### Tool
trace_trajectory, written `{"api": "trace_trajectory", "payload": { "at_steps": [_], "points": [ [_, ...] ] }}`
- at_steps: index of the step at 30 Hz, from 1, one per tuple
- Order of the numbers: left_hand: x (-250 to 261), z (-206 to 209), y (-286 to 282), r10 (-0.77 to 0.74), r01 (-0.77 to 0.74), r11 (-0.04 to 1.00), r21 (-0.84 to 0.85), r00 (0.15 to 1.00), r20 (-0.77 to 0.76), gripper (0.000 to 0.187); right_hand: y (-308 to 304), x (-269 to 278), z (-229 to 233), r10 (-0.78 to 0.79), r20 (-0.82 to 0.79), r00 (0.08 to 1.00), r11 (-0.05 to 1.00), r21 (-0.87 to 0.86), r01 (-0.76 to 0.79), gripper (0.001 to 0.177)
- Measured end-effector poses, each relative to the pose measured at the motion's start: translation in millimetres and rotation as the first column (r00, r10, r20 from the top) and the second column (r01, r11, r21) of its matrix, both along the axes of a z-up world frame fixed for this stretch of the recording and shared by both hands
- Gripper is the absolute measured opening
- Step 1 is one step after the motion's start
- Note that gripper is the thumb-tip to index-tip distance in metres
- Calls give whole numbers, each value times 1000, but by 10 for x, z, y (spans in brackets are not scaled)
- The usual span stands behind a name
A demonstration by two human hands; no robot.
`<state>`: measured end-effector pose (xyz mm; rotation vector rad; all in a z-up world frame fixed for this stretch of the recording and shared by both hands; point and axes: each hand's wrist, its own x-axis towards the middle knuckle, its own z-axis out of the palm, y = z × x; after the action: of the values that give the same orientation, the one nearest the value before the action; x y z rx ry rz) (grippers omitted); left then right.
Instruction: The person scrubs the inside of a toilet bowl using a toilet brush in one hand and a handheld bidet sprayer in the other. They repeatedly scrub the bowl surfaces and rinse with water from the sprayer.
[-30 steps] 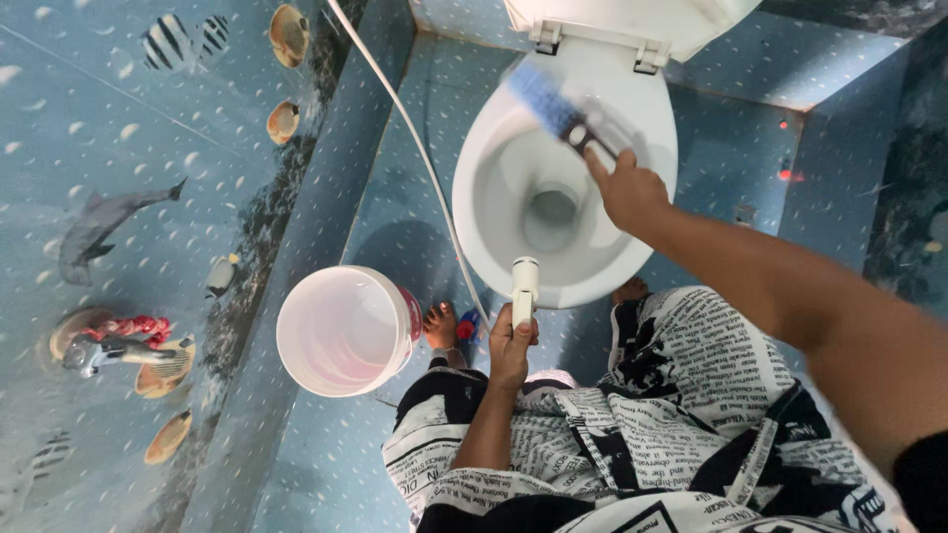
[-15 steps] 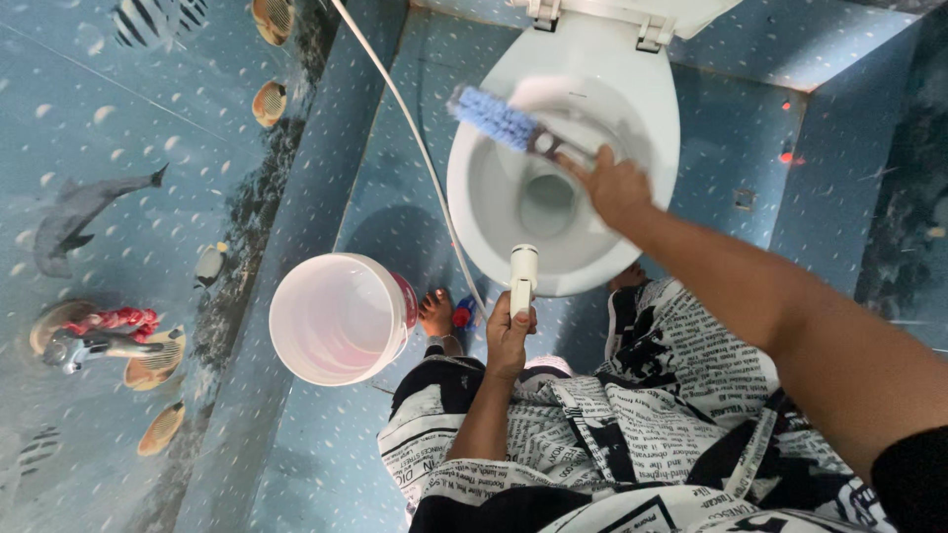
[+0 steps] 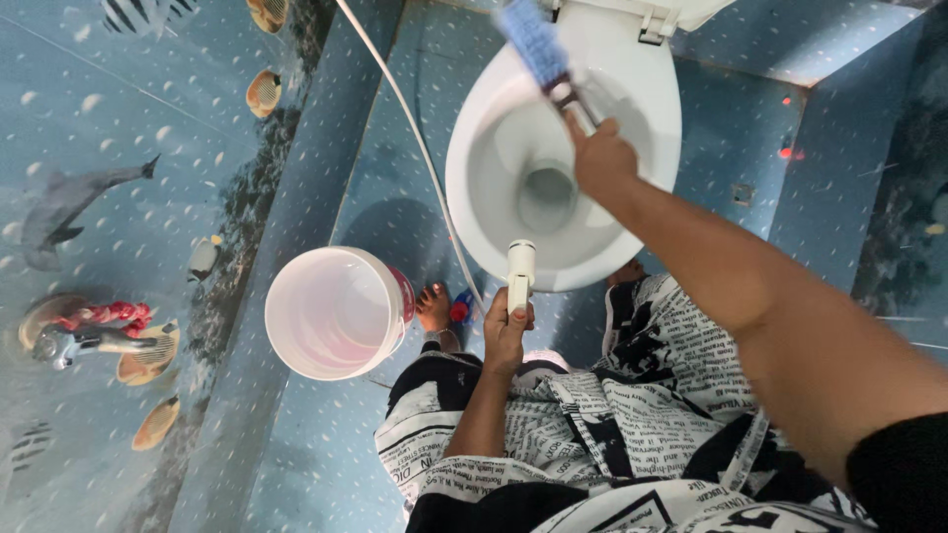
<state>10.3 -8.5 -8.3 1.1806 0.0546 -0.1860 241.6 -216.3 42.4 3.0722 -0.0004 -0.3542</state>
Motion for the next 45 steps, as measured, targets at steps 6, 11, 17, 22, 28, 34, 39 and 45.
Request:
{"api": "trace_trajectory", "payload": {
  "at_steps": [6, 11, 17, 22, 28, 34, 39, 45],
  "points": [
    [57, 42, 18, 13, -13, 1000, -7, 1000, 2, 60, 49, 69, 128, 376, -186, 908, 879, -237, -413, 75],
    [34, 16, 12, 12, -11, 1000, -19, 1000, 7, 60, 106, 159, -35, 97, -137, 986, 992, -64, -107, 80],
    [56, 16, 34, 20, -19, 999, -28, 1000, 16, 55, 42, 184, -72, 168, -98, 981, 986, 18, -167, 63],
    [16, 6, 38, 13, -12, 999, -36, 1000, 3, 56, 8, 260, 107, -25, -147, 989, 997, 67, 36, 91],
    [50, -44, 53, 11, -11, 1000, 8, 1000, 6, 54, 191, -362, -220, 375, -201, 905, 927, 61, -371, 64],
    [43, 144, 201, 32, -25, 995, -93, 997, 75, 55, -534, -178, -224, -167, -37, 985, 903, 396, 168, 58],
    [87, 664, 205, 3, 9, 996, -87, 991, 131, 56, -942, -889, 345, -169, -661, 731, -244, 746, 619, 93],
    [438, 1495, 6, 120, -124, 990, -68, 991, -58, 47, -664, -2048, 641, -68, -623, 779, -562, 669, 486, 98]
  ]
}}
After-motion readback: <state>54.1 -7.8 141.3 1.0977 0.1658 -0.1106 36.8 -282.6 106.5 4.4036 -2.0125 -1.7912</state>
